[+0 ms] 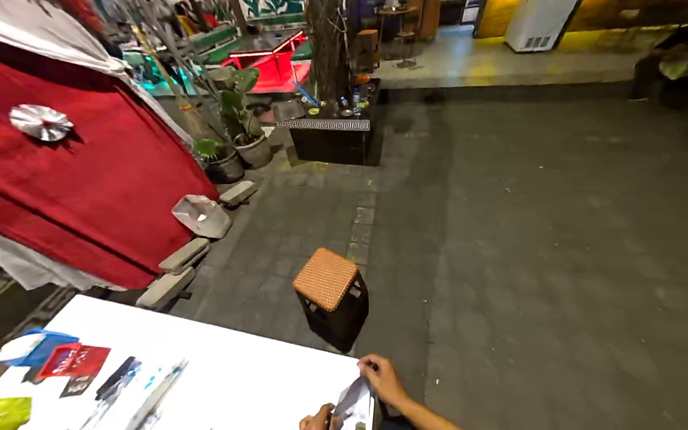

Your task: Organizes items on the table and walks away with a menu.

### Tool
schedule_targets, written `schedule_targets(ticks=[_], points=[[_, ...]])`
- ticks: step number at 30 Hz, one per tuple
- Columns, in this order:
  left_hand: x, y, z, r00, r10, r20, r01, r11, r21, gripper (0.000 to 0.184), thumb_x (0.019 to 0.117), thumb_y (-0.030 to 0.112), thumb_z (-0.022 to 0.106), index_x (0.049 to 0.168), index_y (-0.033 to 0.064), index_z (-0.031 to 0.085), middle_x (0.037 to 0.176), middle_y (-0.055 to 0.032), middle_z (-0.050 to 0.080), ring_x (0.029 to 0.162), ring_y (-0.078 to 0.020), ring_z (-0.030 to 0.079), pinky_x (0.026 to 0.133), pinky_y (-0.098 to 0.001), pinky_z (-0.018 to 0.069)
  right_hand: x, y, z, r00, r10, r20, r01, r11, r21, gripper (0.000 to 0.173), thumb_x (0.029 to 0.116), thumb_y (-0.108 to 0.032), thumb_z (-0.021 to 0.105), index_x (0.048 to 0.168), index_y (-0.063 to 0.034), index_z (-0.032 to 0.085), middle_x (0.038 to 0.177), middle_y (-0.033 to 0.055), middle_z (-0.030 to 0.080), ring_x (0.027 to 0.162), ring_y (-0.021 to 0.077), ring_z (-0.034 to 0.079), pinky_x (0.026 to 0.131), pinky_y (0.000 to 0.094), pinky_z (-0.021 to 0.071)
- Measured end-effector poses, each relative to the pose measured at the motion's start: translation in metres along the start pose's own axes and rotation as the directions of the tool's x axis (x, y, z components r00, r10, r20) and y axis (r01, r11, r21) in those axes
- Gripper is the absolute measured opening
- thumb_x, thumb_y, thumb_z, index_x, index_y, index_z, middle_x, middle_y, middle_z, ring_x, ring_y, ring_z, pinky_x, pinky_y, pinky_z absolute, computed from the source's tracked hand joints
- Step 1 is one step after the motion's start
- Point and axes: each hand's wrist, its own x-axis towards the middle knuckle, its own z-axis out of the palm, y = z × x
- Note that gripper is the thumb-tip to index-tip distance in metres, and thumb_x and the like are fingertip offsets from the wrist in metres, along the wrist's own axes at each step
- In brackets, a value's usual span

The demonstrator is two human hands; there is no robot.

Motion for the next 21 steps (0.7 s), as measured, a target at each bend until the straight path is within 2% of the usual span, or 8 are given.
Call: schedule_targets(ticks=[3,7,8,10,13,16,19,21], points=[[-0.008,-0.001,-0.004,0.992,0.070,-0.101,-0.074,0.996,-0.040,0.015,0.0908,0.022,0.072,0.100,0.0132,0.080,0.092,-0.0026,0.077,0.094,-0.0266,0.071,0.098,-0.0529,0.0509,0.006,-0.009,-0.002,0.991,0.029,0.130,-0.061,0.966,0.250,0.044,0.1089,-0.026,0.039,0.108,0.0006,0.073,0.094,0.0094,0.076,0.085,0.0161,0.071,0.078,0.0362,0.0598],[-0.032,0.007,-0.037,0.997,0.061,-0.055,-0.071,0.980,-0.188,0.015,0.0916,0.008,0.068,0.103,0.0065,0.078,0.104,-0.0084,0.076,0.105,-0.0262,0.070,0.102,-0.0521,0.0509,0.002,-0.039,-0.005,0.919,0.121,0.376,-0.223,0.944,0.242,0.061,0.1116,-0.033,0.017,0.125,0.0010,0.067,0.121,0.0125,0.072,0.103,0.0187,0.070,0.084,0.0367,0.0586],[-0.041,0.002,-0.043,0.998,0.061,-0.026,-0.065,0.971,-0.231,0.017,0.0918,0.005,0.066,0.104,0.0054,0.078,0.106,-0.0086,0.076,0.107,-0.0245,0.070,0.102,-0.0508,0.0516,0.002,-0.032,-0.004,0.904,0.073,0.420,-0.165,0.969,0.185,0.057,0.1116,-0.028,0.019,0.129,0.0016,0.065,0.127,0.0126,0.070,0.111,0.0173,0.069,0.091,0.0344,0.0564],[-0.056,-0.011,-0.051,0.997,0.081,0.003,-0.076,0.944,-0.322,0.021,0.0910,0.000,0.061,0.101,0.0089,0.078,0.111,-0.0018,0.076,0.112,-0.0158,0.069,0.105,-0.0438,0.0528,0.003,-0.004,-0.002,0.857,-0.123,0.501,0.176,0.983,-0.060,0.046,0.1101,-0.024,0.033,0.131,-0.0025,0.068,0.138,0.0082,0.066,0.130,0.0167,0.060,0.114,0.0366,0.0446],[-0.082,-0.023,-0.053,0.995,0.103,0.014,-0.089,0.915,-0.393,0.024,0.0919,-0.003,0.058,0.098,0.0085,0.078,0.118,-0.0007,0.075,0.123,-0.0151,0.064,0.114,-0.0426,0.0469,-0.006,0.009,0.002,0.763,-0.204,0.613,0.529,0.742,-0.412,0.044,0.1069,-0.043,0.045,0.140,-0.0238,0.065,0.155,-0.0054,0.051,0.138,0.0225,0.050,0.112,0.0499,0.0423],[-0.102,-0.027,-0.043,0.997,0.080,-0.010,-0.079,0.946,-0.314,0.023,0.0951,0.003,0.058,0.100,0.0134,0.079,0.119,0.0031,0.074,0.124,-0.0129,0.062,0.117,-0.0458,0.0385,-0.016,0.004,0.008,0.766,-0.192,0.613,0.575,0.631,-0.521,0.047,0.1056,-0.048,0.047,0.144,-0.0267,0.061,0.159,-0.0074,0.046,0.139,0.0247,0.049,0.105,0.0527,0.0456],[-0.100,-0.019,-0.039,0.996,0.041,-0.073,-0.059,0.962,-0.265,0.021,0.0966,0.009,0.062,0.101,0.0181,0.080,0.117,0.0034,0.074,0.120,-0.0134,0.063,0.111,-0.0463,0.0420,-0.020,0.007,0.013,0.774,-0.205,0.599,0.587,0.587,-0.558,0.048,0.1042,-0.049,0.050,0.146,-0.0269,0.059,0.161,-0.0074,0.043,0.138,0.0257,0.049,0.100,0.0541,0.0461],[-0.089,-0.013,-0.043,0.995,-0.021,-0.100,-0.005,0.967,-0.255,0.021,0.0966,0.011,0.062,0.103,0.0196,0.080,0.114,0.0012,0.072,0.114,-0.0152,0.064,0.103,-0.0453,0.0474,-0.018,0.006,0.013,0.786,-0.185,0.590,0.552,0.640,-0.534,0.047,0.1017,-0.048,0.055,0.144,-0.0279,0.062,0.161,-0.0068,0.044,0.138,0.0263,0.049,0.100,0.0554,0.0455]])
